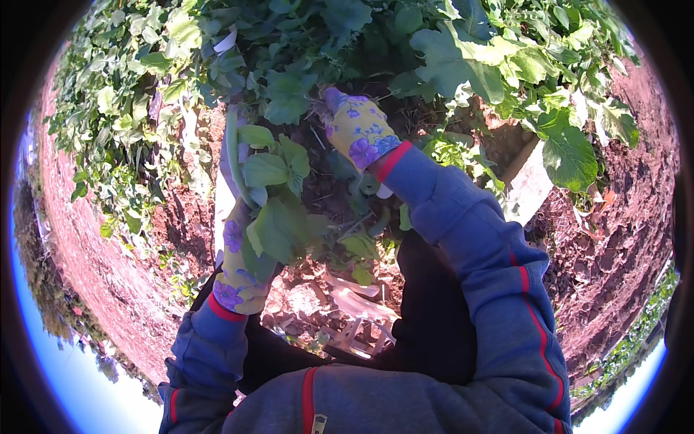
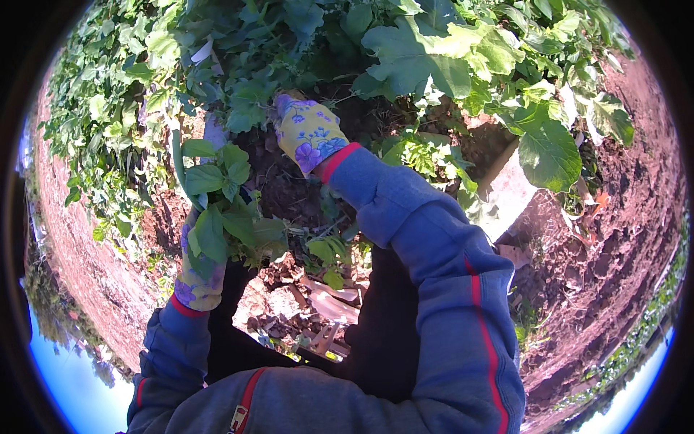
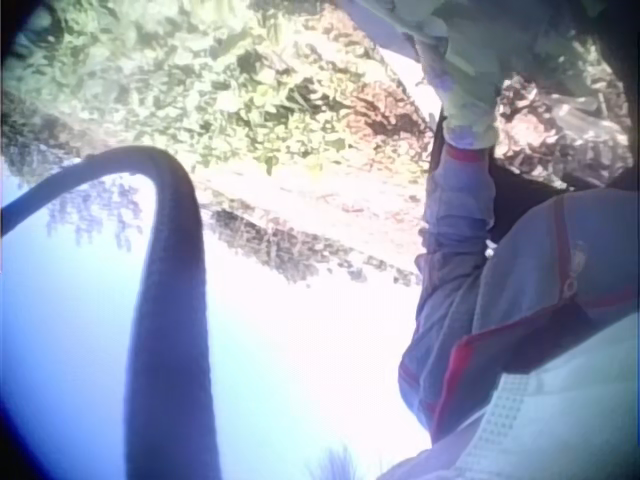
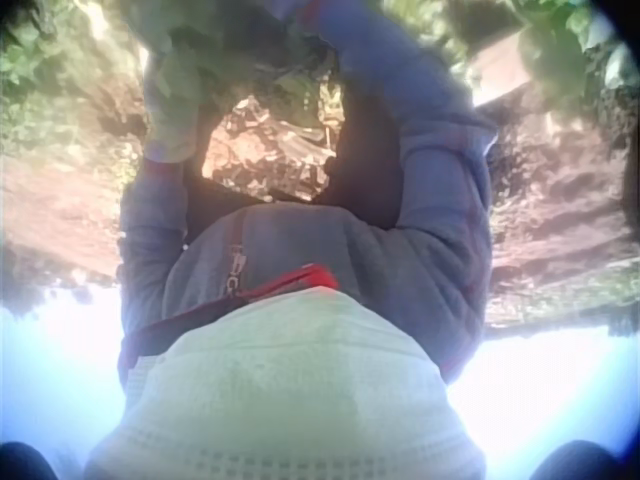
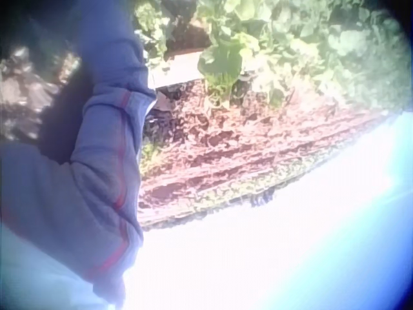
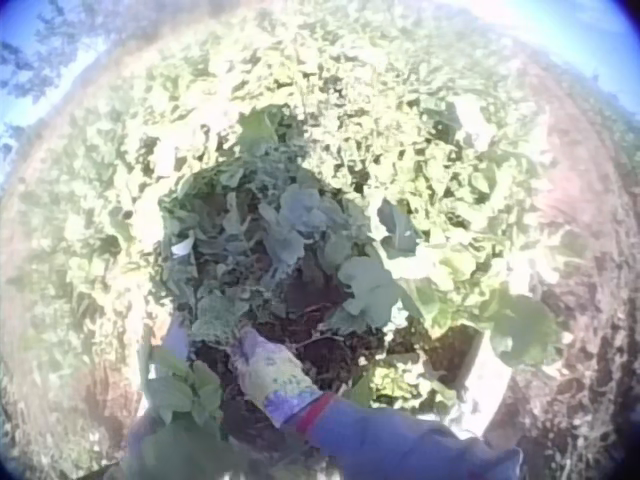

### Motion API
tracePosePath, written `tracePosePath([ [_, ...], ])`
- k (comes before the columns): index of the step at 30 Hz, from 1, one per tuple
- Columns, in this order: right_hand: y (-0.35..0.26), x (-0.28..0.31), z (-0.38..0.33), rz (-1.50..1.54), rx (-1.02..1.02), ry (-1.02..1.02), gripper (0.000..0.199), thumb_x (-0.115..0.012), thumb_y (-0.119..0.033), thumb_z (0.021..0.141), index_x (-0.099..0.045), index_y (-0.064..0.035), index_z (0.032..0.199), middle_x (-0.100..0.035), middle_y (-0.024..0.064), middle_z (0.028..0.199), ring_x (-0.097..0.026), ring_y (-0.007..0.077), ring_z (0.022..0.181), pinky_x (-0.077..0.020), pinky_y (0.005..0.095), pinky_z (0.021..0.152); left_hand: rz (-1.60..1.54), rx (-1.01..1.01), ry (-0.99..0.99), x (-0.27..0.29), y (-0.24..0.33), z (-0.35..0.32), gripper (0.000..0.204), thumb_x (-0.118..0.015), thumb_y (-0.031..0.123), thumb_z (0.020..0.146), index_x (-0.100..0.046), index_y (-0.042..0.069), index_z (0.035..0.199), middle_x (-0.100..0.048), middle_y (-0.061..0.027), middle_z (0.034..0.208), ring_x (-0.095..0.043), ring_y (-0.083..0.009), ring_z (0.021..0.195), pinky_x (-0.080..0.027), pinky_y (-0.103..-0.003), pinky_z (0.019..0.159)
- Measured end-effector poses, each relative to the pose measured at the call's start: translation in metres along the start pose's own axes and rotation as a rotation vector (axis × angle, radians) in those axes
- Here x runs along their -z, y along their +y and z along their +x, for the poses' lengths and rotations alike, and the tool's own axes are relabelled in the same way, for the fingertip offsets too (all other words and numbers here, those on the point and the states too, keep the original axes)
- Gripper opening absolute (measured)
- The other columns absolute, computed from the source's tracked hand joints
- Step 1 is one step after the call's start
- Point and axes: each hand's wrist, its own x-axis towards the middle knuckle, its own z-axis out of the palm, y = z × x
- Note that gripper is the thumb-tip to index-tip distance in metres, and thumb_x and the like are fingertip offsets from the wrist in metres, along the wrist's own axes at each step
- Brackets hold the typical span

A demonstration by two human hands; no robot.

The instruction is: The person sits in a garden bed and removes weeds by hand, pulling them from the soil and placing them aside. The person also uses a small hand tool to loosen soil around the plants.

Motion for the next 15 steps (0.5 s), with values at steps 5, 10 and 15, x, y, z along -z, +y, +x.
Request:
tracePosePath([
  [5,-0.055,-0.020,-0.045,0.922,-0.042,-0.153,0.043,-0.053,-0.029,0.096,-0.052,0.0010,0.126,-0.062,0.0187,0.114,-0.060,0.0298,0.108,-0.0487,0.0406,0.090,-0.184,-0.059,0.102,-0.026,0.006,0.000,0.046,-0.046,0.026,0.100,-0.036,0.009,0.142,-0.052,-0.0106,0.129,-0.057,-0.0224,0.112,-0.051,-0.038,0.094],
  [10,-0.076,0.002,-0.065,1.079,0.164,-0.449,0.044,-0.052,-0.030,0.096,-0.049,-0.0035,0.131,-0.057,0.0226,0.118,-0.061,0.0312,0.106,-0.0501,0.0431,0.085,0.092,-0.131,0.112,0.001,-0.010,-0.010,0.052,-0.057,0.014,0.095,-0.035,0.008,0.142,-0.052,-0.0124,0.130,-0.058,-0.0215,0.110,-0.054,-0.035,0.088],
  [15,-0.069,0.012,-0.066,1.013,0.080,-0.615,0.043,-0.054,-0.029,0.094,-0.052,-0.0035,0.129,-0.064,0.0184,0.110,-0.062,0.0283,0.103,-0.0490,0.0405,0.088,-0.086,-0.170,0.038,0.015,-0.010,-0.013,0.049,-0.055,0.016,0.096,-0.038,0.010,0.141,-0.050,-0.0132,0.134,-0.056,-0.0243,0.116,-0.053,-0.040,0.093],
])
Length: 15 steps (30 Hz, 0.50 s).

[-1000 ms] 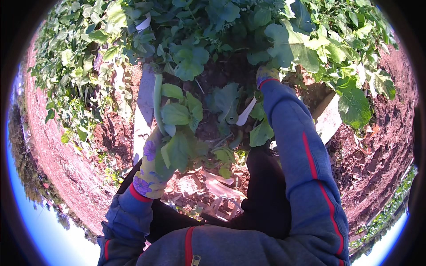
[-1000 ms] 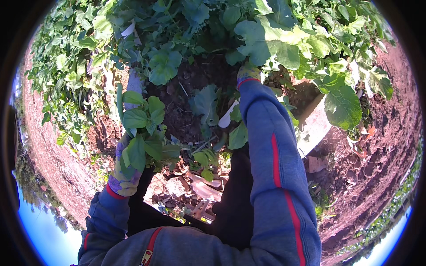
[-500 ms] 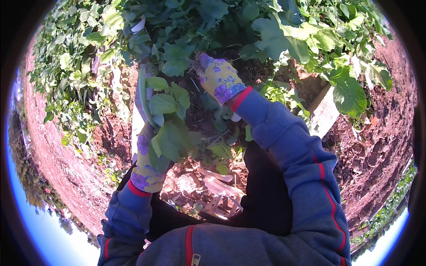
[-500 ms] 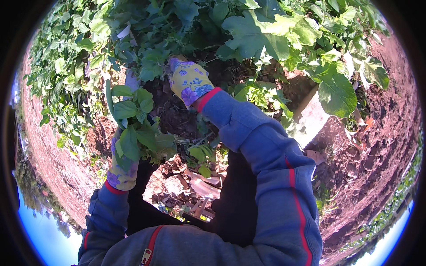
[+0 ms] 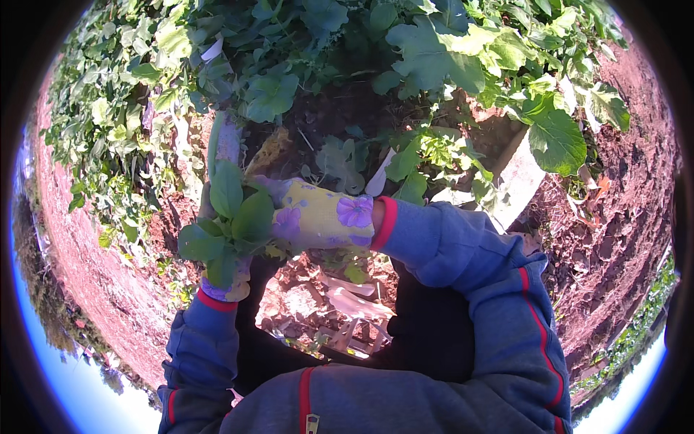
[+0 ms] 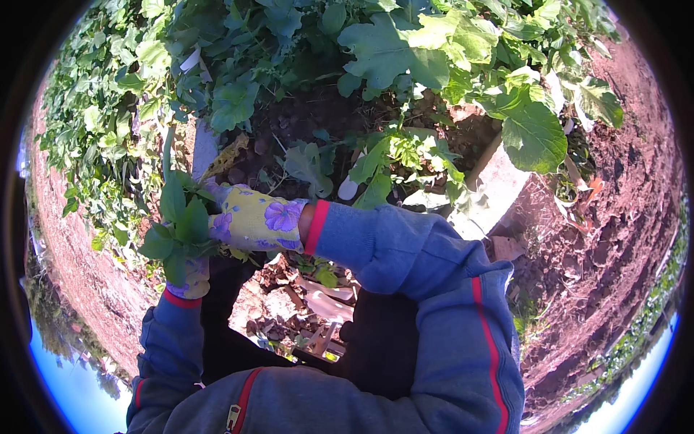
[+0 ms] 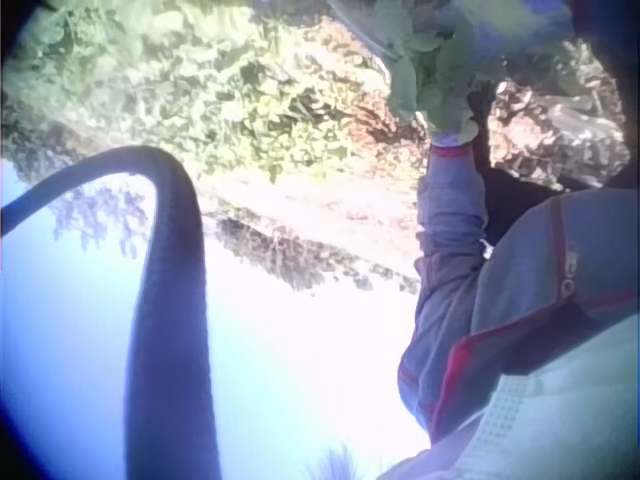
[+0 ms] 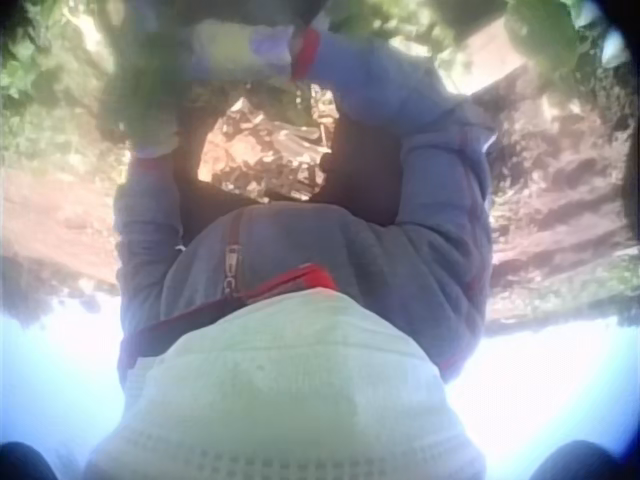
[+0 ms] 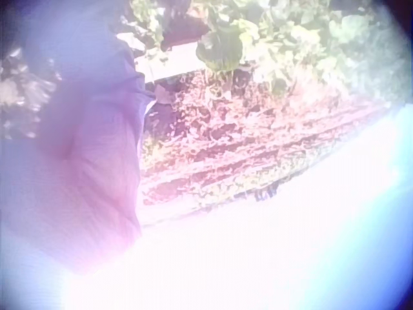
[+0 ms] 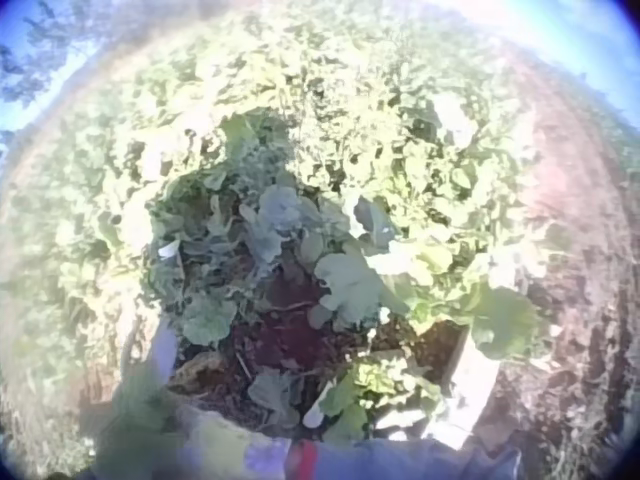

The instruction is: The person sits in a garden bed and removes weeds by hand, pulling them from the soil and placing them aside. The person also uses a small hand tool to loosen soil around the plants.

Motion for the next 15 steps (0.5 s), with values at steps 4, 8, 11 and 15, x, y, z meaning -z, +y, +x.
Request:
tracePosePath([
  [4,-0.019,0.034,-0.021,-0.120,0.142,-0.039,0.036,-0.057,-0.025,0.093,-0.060,-0.0030,0.121,-0.065,0.0138,0.114,-0.062,0.0205,0.104,-0.0493,0.0337,0.088,-0.117,-0.046,0.044,0.032,-0.005,-0.004,0.046,-0.046,0.031,0.100,-0.037,0.013,0.142,-0.048,-0.0125,0.138,-0.053,-0.0294,0.121,-0.047,-0.046,0.100],
  [8,-0.003,0.114,-0.062,-0.617,-0.128,0.744,0.023,-0.056,-0.019,0.093,-0.065,-0.0045,0.109,-0.069,0.0109,0.088,-0.065,0.0206,0.076,-0.0507,0.0318,0.071,0.013,-0.117,-0.026,0.044,-0.001,0.001,0.047,-0.045,0.030,0.100,-0.036,0.014,0.143,-0.047,-0.0121,0.140,-0.049,-0.0301,0.125,-0.043,-0.049,0.104],
  [11,0.050,0.173,-0.115,-1.210,-0.391,1.076,0.026,-0.059,-0.026,0.090,-0.066,-0.0085,0.108,-0.069,0.0150,0.100,-0.065,0.0348,0.095,-0.0507,0.0423,0.081,-0.048,-0.097,-0.116,0.055,-0.007,0.002,0.047,-0.046,0.028,0.099,-0.035,0.015,0.144,-0.047,-0.0120,0.140,-0.047,-0.0303,0.127,-0.041,-0.051,0.105],
  [15,0.096,0.175,-0.150,-1.164,-0.664,1.022,0.024,-0.059,-0.024,0.087,-0.066,-0.0119,0.106,-0.069,0.0136,0.102,-0.064,0.0353,0.097,-0.0504,0.0443,0.084,-0.155,-0.046,-0.038,0.055,-0.012,-0.012,0.048,-0.047,0.027,0.099,-0.035,0.015,0.144,-0.046,-0.0122,0.141,-0.047,-0.0309,0.128,-0.041,-0.051,0.105],
])
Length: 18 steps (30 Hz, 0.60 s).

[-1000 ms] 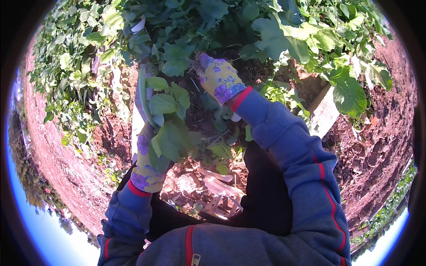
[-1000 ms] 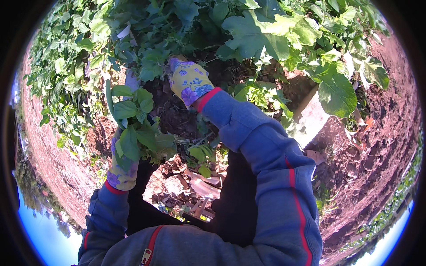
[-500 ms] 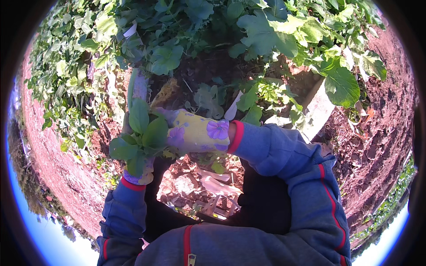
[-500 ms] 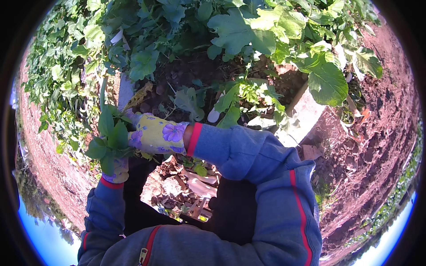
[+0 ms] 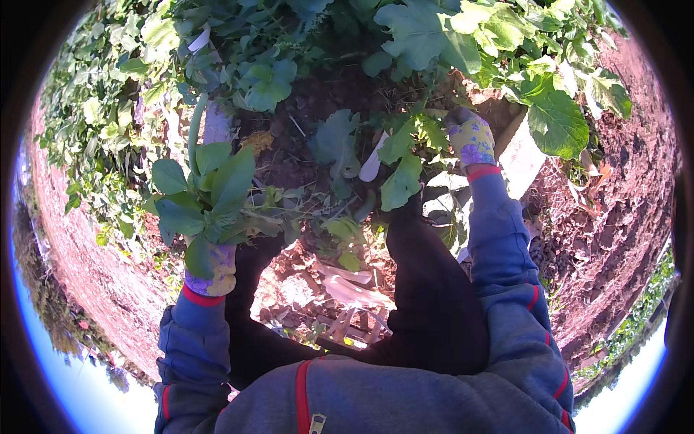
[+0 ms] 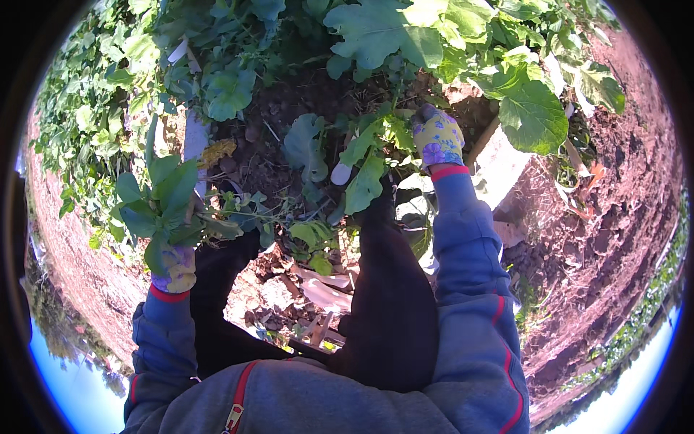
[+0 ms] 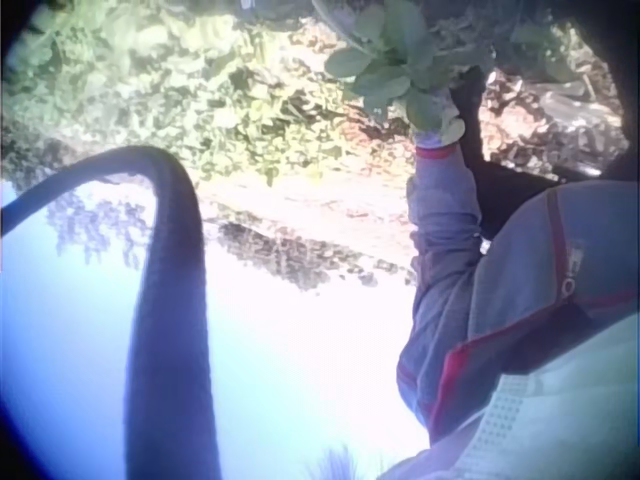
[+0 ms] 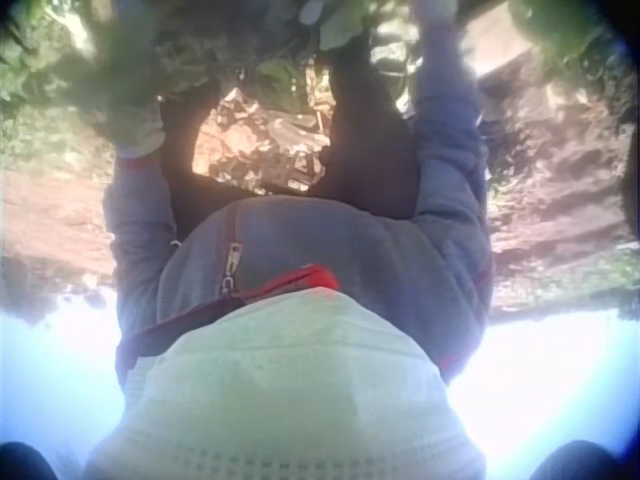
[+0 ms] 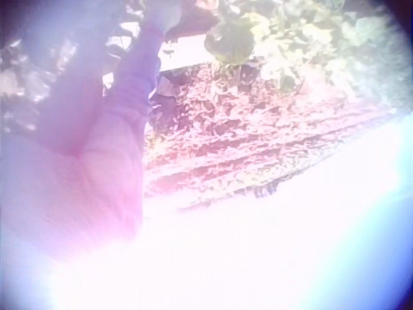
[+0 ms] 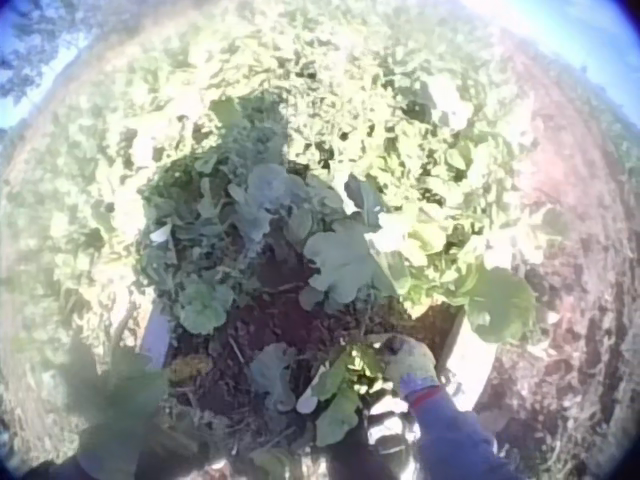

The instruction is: The person sits in a garden bed and removes weeds by hand, pulling them from the soil and placing them aside. The person also uses a small hand tool to loosen soil around the plants.

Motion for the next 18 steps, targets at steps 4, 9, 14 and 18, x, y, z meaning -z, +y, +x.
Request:
tracePosePath([
  [4,0.018,-0.024,-0.015,-0.063,-0.051,-0.072,0.027,-0.061,-0.024,0.084,-0.066,-0.0190,0.109,-0.068,0.0120,0.105,-0.065,0.0334,0.098,-0.0517,0.0443,0.082,0.000,0.036,-0.004,-0.007,0.000,-0.002,0.048,-0.046,0.026,0.099,-0.035,0.014,0.143,-0.046,-0.0125,0.141,-0.047,-0.0307,0.127,-0.042,-0.050,0.105],
  [9,0.043,-0.031,0.017,-0.358,0.098,0.094,0.026,-0.056,-0.017,0.085,-0.063,-0.0150,0.110,-0.064,0.0114,0.109,-0.060,0.0291,0.104,-0.0479,0.0434,0.084,0.020,0.088,-0.051,-0.019,0.000,-0.001,0.047,-0.046,0.026,0.099,-0.035,0.013,0.143,-0.045,-0.0128,0.141,-0.048,-0.0306,0.127,-0.042,-0.049,0.104],
  [14,0.023,-0.008,0.044,-0.317,0.105,-0.087,0.034,-0.051,-0.023,0.093,-0.058,-0.0160,0.125,-0.063,0.0139,0.117,-0.058,0.0345,0.112,-0.0486,0.0446,0.089,0.029,0.133,-0.080,-0.028,0.000,-0.002,0.047,-0.046,0.026,0.099,-0.035,0.013,0.143,-0.045,-0.0131,0.141,-0.048,-0.0304,0.127,-0.042,-0.047,0.104],
  [18,-0.001,0.014,0.023,-0.245,0.130,-0.298,0.056,-0.066,-0.026,0.082,-0.048,-0.0195,0.135,-0.059,0.0166,0.124,-0.057,0.0357,0.115,-0.0473,0.0461,0.094,0.030,0.152,-0.089,-0.035,0.002,-0.001,0.047,-0.046,0.026,0.099,-0.035,0.012,0.143,-0.045,-0.0134,0.141,-0.048,-0.0302,0.126,-0.043,-0.046,0.104],
])
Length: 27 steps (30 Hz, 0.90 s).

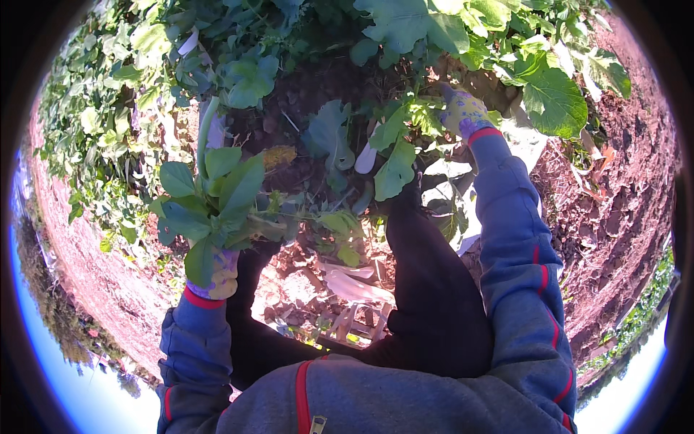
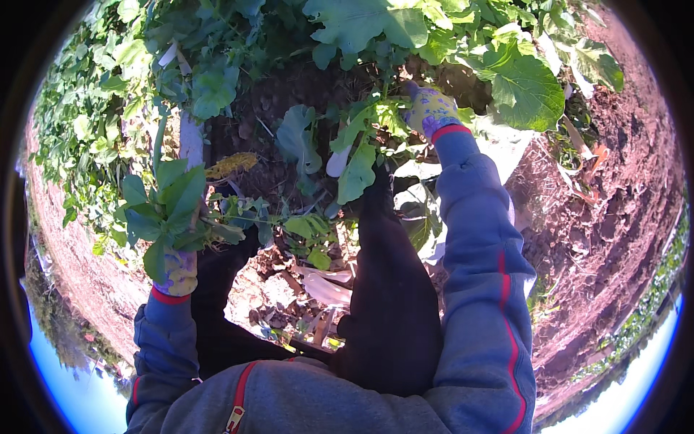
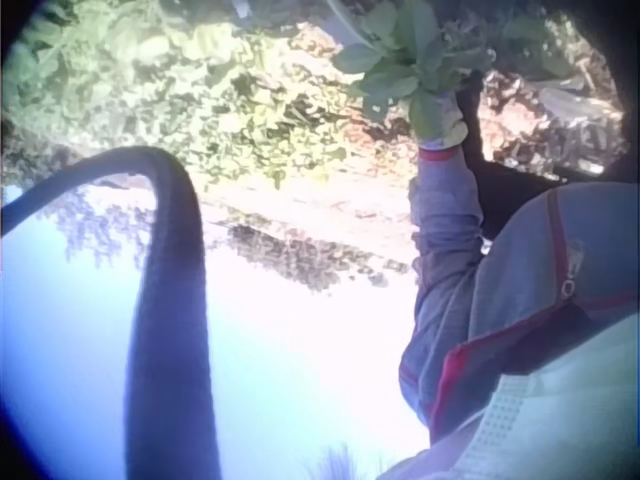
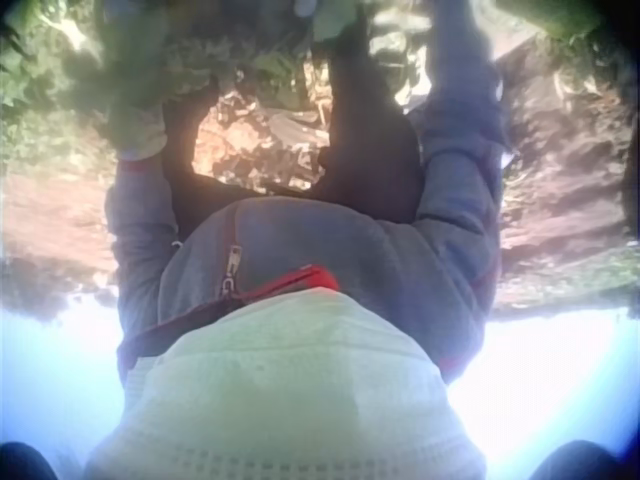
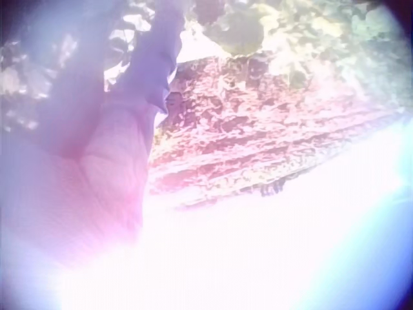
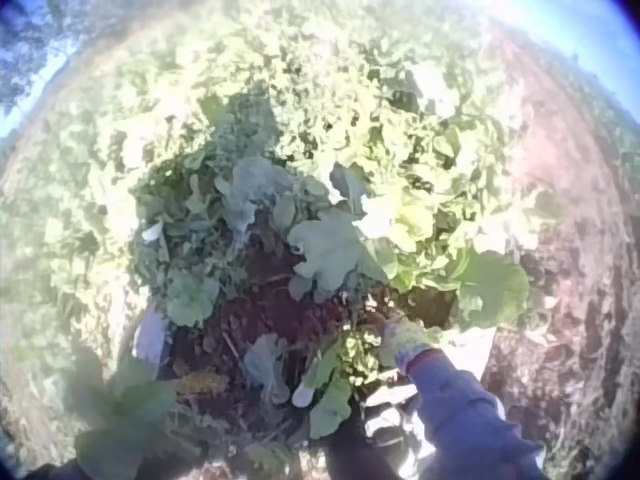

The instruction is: The person sits in a garden bed and removes weeds by hand, pulling them from the soil and placing them aside. The person also uses a small hand tool to loosen soil around the plants.

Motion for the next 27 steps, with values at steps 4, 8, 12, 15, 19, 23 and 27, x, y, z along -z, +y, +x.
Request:
tracePosePath([
  [4,-0.011,-0.025,-0.009,-0.389,-0.002,0.071,0.052,-0.055,-0.025,0.091,-0.040,-0.0182,0.141,-0.057,0.0134,0.130,-0.048,0.0300,0.129,-0.0319,0.0596,0.106,-0.004,0.016,-0.018,-0.005,0.000,0.002,0.046,-0.046,0.026,0.100,-0.035,0.012,0.142,-0.044,-0.0137,0.141,-0.048,-0.0301,0.126,-0.043,-0.045,0.104],
  [8,-0.015,-0.032,0.005,-0.384,0.004,0.004,0.037,-0.044,-0.016,0.095,-0.048,-0.0141,0.131,-0.056,0.0125,0.130,-0.052,0.0318,0.124,-0.0369,0.0543,0.103,-0.001,0.020,-0.021,-0.004,0.001,-0.001,0.046,-0.045,0.025,0.100,-0.035,0.011,0.142,-0.044,-0.0139,0.141,-0.049,-0.0299,0.126,-0.043,-0.044,0.104],
  [12,-0.005,-0.031,0.015,-0.364,0.176,0.042,0.034,-0.046,-0.014,0.093,-0.053,-0.0157,0.127,-0.061,0.0119,0.121,-0.061,0.0307,0.111,-0.0460,0.0487,0.091,0.007,0.017,-0.022,-0.005,0.000,-0.002,0.046,-0.045,0.025,0.100,-0.035,0.010,0.142,-0.044,-0.0142,0.141,-0.049,-0.0298,0.126,-0.044,-0.043,0.104],
  [15,-0.002,-0.023,0.027,-0.409,0.261,-0.044,0.038,-0.046,-0.014,0.095,-0.053,-0.0216,0.131,-0.061,0.0116,0.123,-0.062,0.0320,0.109,-0.0489,0.0443,0.091,0.126,0.040,0.083,-0.014,0.004,-0.003,0.044,-0.047,0.028,0.099,-0.039,0.014,0.139,-0.048,-0.0121,0.137,-0.053,-0.0298,0.122,-0.048,-0.044,0.099],
  [19,-0.015,-0.010,0.048,-0.396,0.195,-0.196,0.035,-0.048,-0.016,0.095,-0.060,-0.0216,0.127,-0.065,0.0101,0.118,-0.063,0.0305,0.109,-0.0504,0.0419,0.091,0.097,0.056,0.020,-0.018,0.007,-0.003,0.041,-0.048,0.027,0.098,-0.042,0.012,0.136,-0.052,-0.0122,0.132,-0.056,-0.0300,0.118,-0.050,-0.043,0.096],
  [23,-0.012,-0.018,0.071,-0.628,0.322,-0.170,0.033,-0.050,-0.019,0.092,-0.063,-0.0097,0.121,-0.069,0.0141,0.110,-0.068,0.0331,0.098,-0.0549,0.0433,0.081,-0.037,0.086,-0.003,-0.031,0.009,0.006,0.039,-0.047,0.026,0.098,-0.045,0.007,0.132,-0.057,-0.0131,0.127,-0.059,-0.0292,0.114,-0.051,-0.042,0.094],
  [27,-0.021,-0.012,0.061,-0.516,0.342,-0.077,0.032,-0.051,-0.019,0.091,-0.064,-0.0058,0.117,-0.068,0.0200,0.107,-0.069,0.0333,0.095,-0.0550,0.0453,0.080,0.015,0.106,0.004,-0.030,0.008,0.002,0.040,-0.047,0.027,0.098,-0.048,0.004,0.130,-0.058,-0.0141,0.126,-0.060,-0.0286,0.113,-0.051,-0.041,0.094],
])
